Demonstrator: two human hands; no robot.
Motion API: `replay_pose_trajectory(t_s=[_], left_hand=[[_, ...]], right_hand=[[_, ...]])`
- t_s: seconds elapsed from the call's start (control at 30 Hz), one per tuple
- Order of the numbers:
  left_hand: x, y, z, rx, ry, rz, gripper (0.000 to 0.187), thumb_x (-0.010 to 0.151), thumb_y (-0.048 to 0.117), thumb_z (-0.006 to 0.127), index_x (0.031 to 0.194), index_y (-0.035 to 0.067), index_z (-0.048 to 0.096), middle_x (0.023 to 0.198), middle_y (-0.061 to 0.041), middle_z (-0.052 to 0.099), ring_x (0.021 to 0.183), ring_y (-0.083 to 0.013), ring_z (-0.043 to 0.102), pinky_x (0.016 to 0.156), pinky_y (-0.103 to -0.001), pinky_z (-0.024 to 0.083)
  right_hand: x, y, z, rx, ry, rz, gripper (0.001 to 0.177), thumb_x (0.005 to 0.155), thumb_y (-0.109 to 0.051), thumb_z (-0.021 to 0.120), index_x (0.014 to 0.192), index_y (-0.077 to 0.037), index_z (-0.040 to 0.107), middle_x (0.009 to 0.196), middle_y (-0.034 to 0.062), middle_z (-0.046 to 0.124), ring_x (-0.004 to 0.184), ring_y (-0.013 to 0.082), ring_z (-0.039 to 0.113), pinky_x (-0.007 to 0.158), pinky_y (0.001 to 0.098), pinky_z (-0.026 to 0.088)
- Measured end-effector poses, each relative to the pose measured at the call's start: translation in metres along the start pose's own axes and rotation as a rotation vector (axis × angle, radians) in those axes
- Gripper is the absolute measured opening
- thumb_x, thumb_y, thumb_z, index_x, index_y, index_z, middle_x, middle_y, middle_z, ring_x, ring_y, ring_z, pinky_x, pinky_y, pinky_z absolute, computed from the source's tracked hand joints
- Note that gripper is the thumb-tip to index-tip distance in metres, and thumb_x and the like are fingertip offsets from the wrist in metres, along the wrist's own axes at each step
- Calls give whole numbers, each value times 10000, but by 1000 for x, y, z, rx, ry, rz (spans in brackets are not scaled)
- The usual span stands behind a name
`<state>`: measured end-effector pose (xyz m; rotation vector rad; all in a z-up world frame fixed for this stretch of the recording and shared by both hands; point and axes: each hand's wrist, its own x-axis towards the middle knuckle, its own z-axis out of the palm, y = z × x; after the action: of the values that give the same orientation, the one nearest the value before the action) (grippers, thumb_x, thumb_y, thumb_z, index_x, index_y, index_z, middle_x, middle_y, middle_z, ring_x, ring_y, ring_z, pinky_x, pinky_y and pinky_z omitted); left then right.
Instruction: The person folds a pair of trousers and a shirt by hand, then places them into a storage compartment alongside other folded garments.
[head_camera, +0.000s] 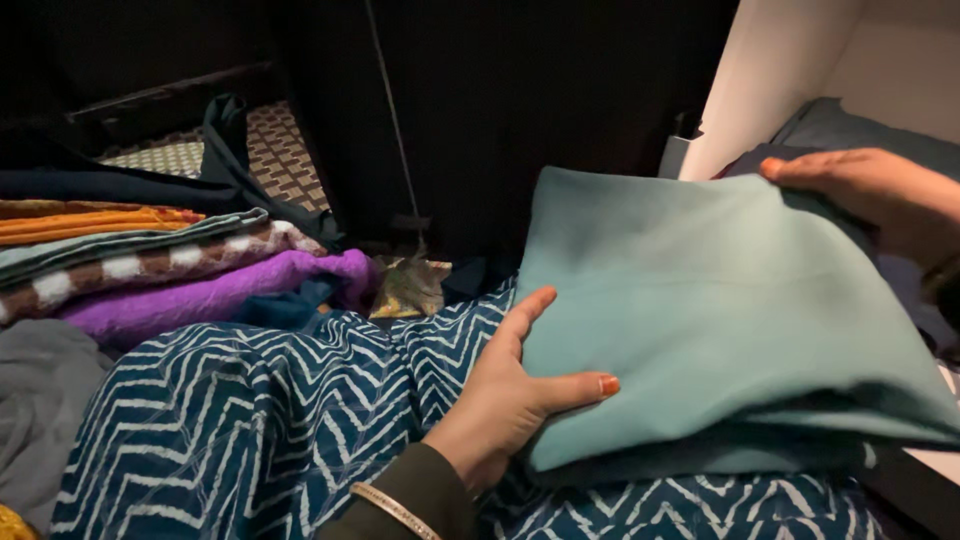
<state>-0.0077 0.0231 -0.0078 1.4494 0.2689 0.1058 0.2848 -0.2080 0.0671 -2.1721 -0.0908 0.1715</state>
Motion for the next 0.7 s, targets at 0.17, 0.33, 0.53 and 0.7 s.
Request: replay_pose_trajectory(t_s=[0.17, 0.33, 0.53, 0.7], left_hand=[[-5, -1, -1, -139, -136, 6, 1192, 707, 245, 932, 1616, 93, 177, 1522, -288, 391, 1378, -419, 501, 1095, -463, 512], [-6, 21, 5, 779, 236, 280, 906, 779, 583, 727, 1476, 64, 468, 1601, -256, 271, 1418, -394, 365, 1089, -500, 408], [29, 37, 51, 1180, -181, 727, 785, 879, 711, 536, 1467, 193, 573, 1592, -199, 417, 1552, -443, 266, 1230, -666, 93], [46, 45, 73, 1200, -207, 666, 821, 867, 739, 464, 1500, 217, 488, 1651, -203, 247, 1521, -476, 109, 1149, -721, 27]], right_hand=[[11, 11, 15, -366, 60, -129, 623, 984, -535, 688, 1263, 22, 685, 1081, 268, 715, 929, 366, 721, 807, 481, 584], [-10, 2, 19, -521, 181, -173, 664, 1015, -611, 581, 1260, -11, 725, 1030, 268, 761, 878, 410, 773, 791, 459, 596], [-24, -10, 15, -671, 221, -390, 597, 1045, -583, 592, 1201, -34, 765, 1012, 218, 768, 908, 363, 740, 836, 427, 569], [-115, -28, 23, -604, 146, -659, 444, 932, -394, 552, 1268, -173, 741, 1187, 122, 766, 1040, 306, 715, 933, 450, 568]])
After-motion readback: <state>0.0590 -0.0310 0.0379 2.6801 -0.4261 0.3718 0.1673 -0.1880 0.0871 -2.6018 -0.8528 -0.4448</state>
